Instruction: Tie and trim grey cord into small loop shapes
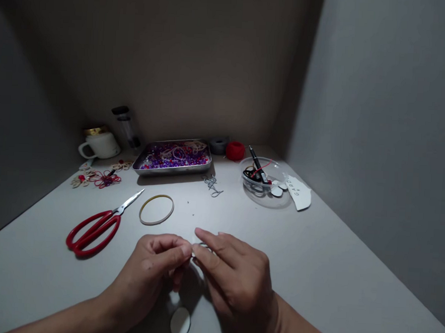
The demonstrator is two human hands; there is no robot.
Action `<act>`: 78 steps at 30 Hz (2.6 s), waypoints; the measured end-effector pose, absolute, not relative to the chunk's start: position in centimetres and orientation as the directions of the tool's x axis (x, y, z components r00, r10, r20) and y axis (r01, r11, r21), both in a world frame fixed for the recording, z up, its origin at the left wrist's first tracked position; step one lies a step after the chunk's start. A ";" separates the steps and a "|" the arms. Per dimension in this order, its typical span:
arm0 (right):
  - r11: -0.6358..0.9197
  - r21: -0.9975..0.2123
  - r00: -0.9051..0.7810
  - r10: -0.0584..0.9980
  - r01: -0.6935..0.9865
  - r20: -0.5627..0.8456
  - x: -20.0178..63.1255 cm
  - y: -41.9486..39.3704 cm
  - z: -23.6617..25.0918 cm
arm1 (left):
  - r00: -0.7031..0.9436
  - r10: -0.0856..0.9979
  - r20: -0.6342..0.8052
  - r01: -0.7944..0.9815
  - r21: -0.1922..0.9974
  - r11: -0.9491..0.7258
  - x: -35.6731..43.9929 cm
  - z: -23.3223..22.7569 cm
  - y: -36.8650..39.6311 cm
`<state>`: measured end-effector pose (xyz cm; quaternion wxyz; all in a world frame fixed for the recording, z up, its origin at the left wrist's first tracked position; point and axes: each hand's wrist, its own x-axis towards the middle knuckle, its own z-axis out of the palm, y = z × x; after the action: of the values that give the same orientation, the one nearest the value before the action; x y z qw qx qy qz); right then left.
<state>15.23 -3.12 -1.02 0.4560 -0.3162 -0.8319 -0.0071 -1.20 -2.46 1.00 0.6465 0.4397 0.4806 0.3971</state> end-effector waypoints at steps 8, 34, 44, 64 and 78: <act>0.338 -0.899 -0.070 0.941 0.279 0.332 14.9 -3.3 -1.3 | 0.168 0.947 -0.273 0.044 0.962 0.270 -1.1 1.0 -2.2; 0.750 -0.345 -0.386 0.609 0.564 0.693 15.3 -2.9 -0.5 | 0.237 0.917 -0.321 0.128 0.946 0.299 -1.0 1.2 -2.3; 0.664 -0.579 -0.258 0.733 0.473 0.630 15.0 -3.0 -1.0 | 0.249 0.959 -0.133 0.253 0.965 0.068 -0.9 0.8 -2.7; 0.271 -0.854 -0.250 0.953 0.443 0.173 14.6 -3.3 -0.5 | 0.613 0.774 0.159 0.407 0.776 -0.481 -2.6 0.8 -1.9; -0.284 -0.958 -0.253 0.925 0.030 -0.283 14.1 -3.2 0.3 | 0.382 0.900 -0.212 0.281 0.954 0.106 -2.0 0.6 -1.4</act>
<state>14.13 -3.24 0.31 0.3557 -0.4968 -0.4809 0.6288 -2.05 -1.36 0.58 0.5647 0.6099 0.4838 0.2741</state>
